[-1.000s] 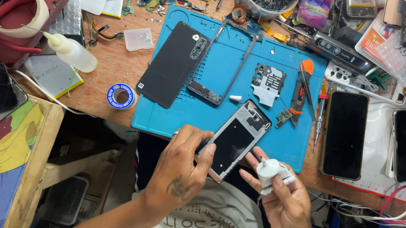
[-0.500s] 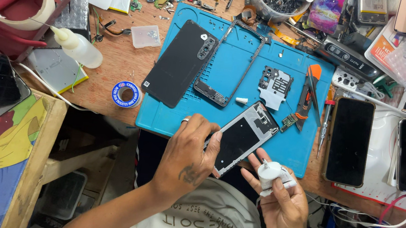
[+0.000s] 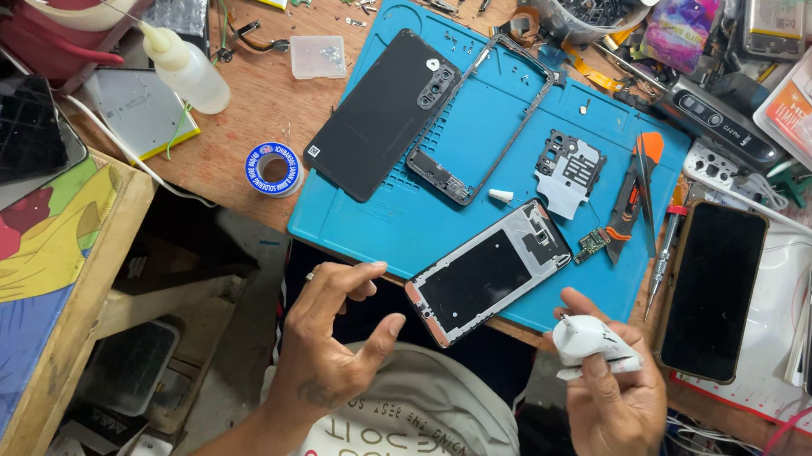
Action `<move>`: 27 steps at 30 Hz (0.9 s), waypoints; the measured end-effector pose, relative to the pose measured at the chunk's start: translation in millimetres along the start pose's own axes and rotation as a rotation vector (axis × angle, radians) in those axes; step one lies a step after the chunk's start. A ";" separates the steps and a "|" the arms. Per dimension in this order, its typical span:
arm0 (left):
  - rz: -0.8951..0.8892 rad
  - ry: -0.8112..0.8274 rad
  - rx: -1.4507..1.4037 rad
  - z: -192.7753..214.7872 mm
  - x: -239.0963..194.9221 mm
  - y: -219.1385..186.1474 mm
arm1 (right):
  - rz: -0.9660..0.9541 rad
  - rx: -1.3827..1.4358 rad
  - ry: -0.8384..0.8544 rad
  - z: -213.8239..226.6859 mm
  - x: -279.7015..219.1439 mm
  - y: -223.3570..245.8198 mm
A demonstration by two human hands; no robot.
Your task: The person applies adhesive to the edges of a disassembled smartphone frame using a small bottle, then uses a precision screwdriver to work on a separate screen assembly. The workspace contains multiple phone parts and tools.
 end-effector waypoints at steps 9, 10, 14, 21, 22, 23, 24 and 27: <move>-0.133 -0.037 0.040 -18.3 -18.8 5.4 | 0.144 -0.240 0.157 -9.7 34.2 15.8; -0.080 -0.003 0.024 -23.2 -18.8 9.1 | 0.148 -0.253 0.177 -11.9 37.5 16.0; 0.009 0.040 0.077 -39.7 -20.7 19.6 | 0.153 -0.290 0.220 -17.5 42.8 14.0; -0.019 -0.025 0.024 -57.2 -16.2 25.9 | 0.164 -0.312 0.208 -17.0 44.5 11.6; -0.028 -0.025 0.024 -57.6 -16.1 26.0 | 0.157 -0.291 0.206 -16.1 44.9 11.2; -0.021 -0.015 0.014 -58.1 -17.0 26.9 | 0.145 -0.270 0.206 -15.5 45.6 10.4; -0.014 -0.005 0.005 -58.2 -17.3 28.0 | 0.133 -0.248 0.206 -15.8 46.3 9.6; -0.008 -0.006 -0.021 -56.5 -15.9 29.1 | 0.131 -0.320 0.243 -24.2 50.0 11.8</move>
Point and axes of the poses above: each hand's wrist, its own x-axis towards the middle knuckle, its own z-axis out of the back of the hand, y = z × x, the point moved 5 cm from there along x, towards the middle knuckle, and after that the axes turned 9 degrees about y, right-handed, at the moved point
